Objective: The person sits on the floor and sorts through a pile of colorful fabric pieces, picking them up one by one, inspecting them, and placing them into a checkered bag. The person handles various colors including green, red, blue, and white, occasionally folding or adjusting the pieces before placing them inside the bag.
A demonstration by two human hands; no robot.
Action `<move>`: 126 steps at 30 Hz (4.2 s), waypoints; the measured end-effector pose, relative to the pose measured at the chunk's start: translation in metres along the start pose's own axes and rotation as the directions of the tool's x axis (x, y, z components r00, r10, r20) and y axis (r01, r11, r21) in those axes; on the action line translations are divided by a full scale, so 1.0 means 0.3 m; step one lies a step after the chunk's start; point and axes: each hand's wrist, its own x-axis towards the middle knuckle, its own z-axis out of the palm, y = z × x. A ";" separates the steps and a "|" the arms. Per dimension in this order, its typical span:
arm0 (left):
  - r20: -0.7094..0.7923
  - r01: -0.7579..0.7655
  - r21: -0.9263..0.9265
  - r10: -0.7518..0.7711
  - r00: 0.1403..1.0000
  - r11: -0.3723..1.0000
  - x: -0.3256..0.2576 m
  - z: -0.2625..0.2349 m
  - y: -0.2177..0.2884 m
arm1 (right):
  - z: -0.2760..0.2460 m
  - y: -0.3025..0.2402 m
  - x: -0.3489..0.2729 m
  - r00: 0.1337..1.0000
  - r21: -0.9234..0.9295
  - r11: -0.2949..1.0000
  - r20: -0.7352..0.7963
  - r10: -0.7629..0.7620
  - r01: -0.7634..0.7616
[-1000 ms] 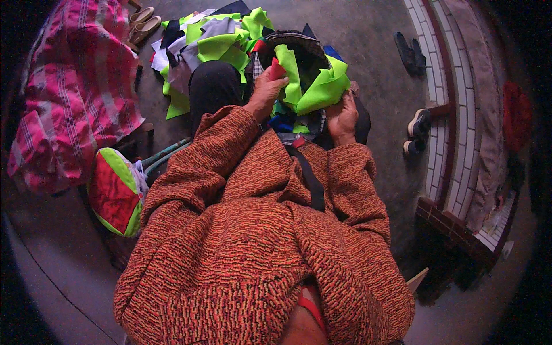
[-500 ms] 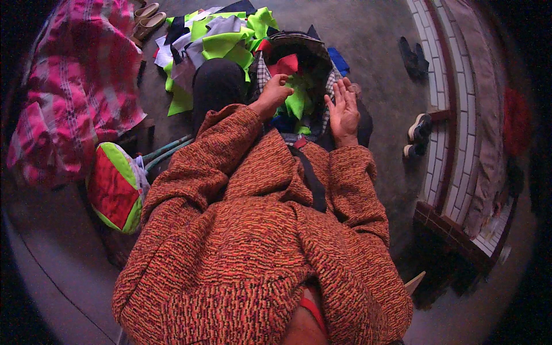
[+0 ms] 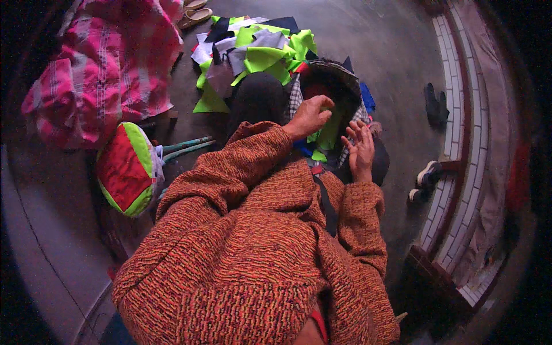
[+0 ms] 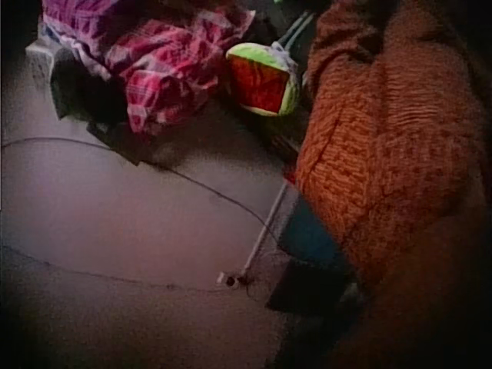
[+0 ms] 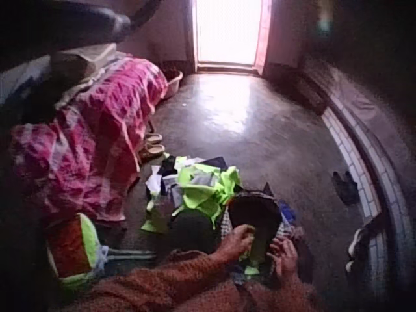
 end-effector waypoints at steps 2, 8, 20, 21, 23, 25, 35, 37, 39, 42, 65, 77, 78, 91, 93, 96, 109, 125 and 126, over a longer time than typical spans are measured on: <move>-0.152 -0.218 0.057 0.225 0.963 0.974 0.012 -0.072 0.098 | 0.008 -0.001 0.005 0.999 -0.027 0.999 -0.008 0.034 -0.034; -0.447 -0.204 0.263 0.306 0.840 0.943 0.136 -0.434 0.187 | 0.029 -0.013 -0.006 0.993 -0.086 0.990 -0.032 0.110 -0.112; -0.508 0.651 0.536 -0.411 0.757 0.537 0.291 -0.679 -0.410 | 0.041 -0.006 -0.002 0.968 -0.124 0.961 -0.007 0.250 -0.249; -0.490 0.595 0.571 -0.346 0.800 0.566 0.311 -0.695 -0.538 | 0.041 -0.005 0.000 0.964 -0.121 0.957 -0.003 0.267 -0.265; -0.471 0.632 0.572 -0.421 0.775 0.523 0.319 -0.659 -0.443 | 0.051 -0.002 -0.003 0.963 -0.116 0.956 -0.014 0.269 -0.269; -0.514 0.626 0.551 -0.366 0.776 0.552 0.310 -0.664 -0.455 | 0.077 -0.011 0.008 0.960 -0.128 0.952 -0.008 0.281 -0.279; -0.641 0.359 0.323 -0.076 0.764 0.876 0.309 -0.794 -0.362 | 0.084 -0.021 0.009 0.956 -0.131 0.951 0.046 0.290 -0.282; -0.619 0.258 0.196 -0.084 0.781 0.946 0.322 -0.819 -0.309 | 0.089 -0.034 0.002 0.959 -0.129 0.955 0.057 0.277 -0.268; -0.617 0.127 0.066 -0.060 0.785 0.990 0.333 -0.815 -0.242 | 0.071 -0.027 0.009 0.962 -0.123 0.959 0.068 0.265 -0.255; -0.556 -0.163 -0.103 0.079 0.828 0.981 0.297 -0.733 0.017 | 0.070 -0.027 0.008 0.960 -0.055 0.973 0.157 0.230 -0.224; 0.368 -0.674 0.411 0.564 0.739 0.614 -0.082 0.012 0.094 | 0.046 0.023 0.023 0.985 0.108 0.994 0.171 -0.008 -0.011; 0.342 -0.403 0.400 0.273 0.899 0.823 -0.049 -0.007 0.023 | 0.060 -0.069 -0.017 0.972 0.487 0.872 0.223 -0.076 -0.044; 0.352 -0.411 0.394 0.279 0.894 0.822 -0.043 0.000 0.014 | 0.055 -0.069 -0.020 0.967 0.494 0.868 0.242 -0.073 -0.058; 0.642 -0.276 0.575 -0.216 0.736 0.770 -0.022 0.016 -0.123 | 0.038 -0.057 -0.011 0.963 0.452 0.892 0.244 -0.116 -0.007; 0.631 -0.224 0.508 -0.182 0.754 0.831 -0.027 0.025 -0.122 | 0.023 -0.040 0.005 0.984 0.364 0.930 0.142 -0.107 0.049; 0.572 -0.223 0.360 -0.026 0.820 0.906 -0.024 0.031 -0.117 | 0.001 -0.025 0.024 0.995 0.235 0.968 0.022 -0.096 0.089; 0.609 0.009 0.082 -0.057 0.791 0.997 0.002 0.006 -0.048 | 0.049 0.035 -0.010 0.933 -0.696 0.655 0.358 -0.041 0.296; 0.559 0.118 -0.070 -0.059 0.827 0.991 0.014 0.030 -0.114 | -0.095 0.038 0.033 0.915 0.013 0.931 0.181 -0.361 0.364; 0.527 0.040 0.025 -0.047 0.849 0.999 0.015 0.028 -0.127 | -0.103 0.030 0.036 0.942 0.202 0.934 0.102 -0.319 0.295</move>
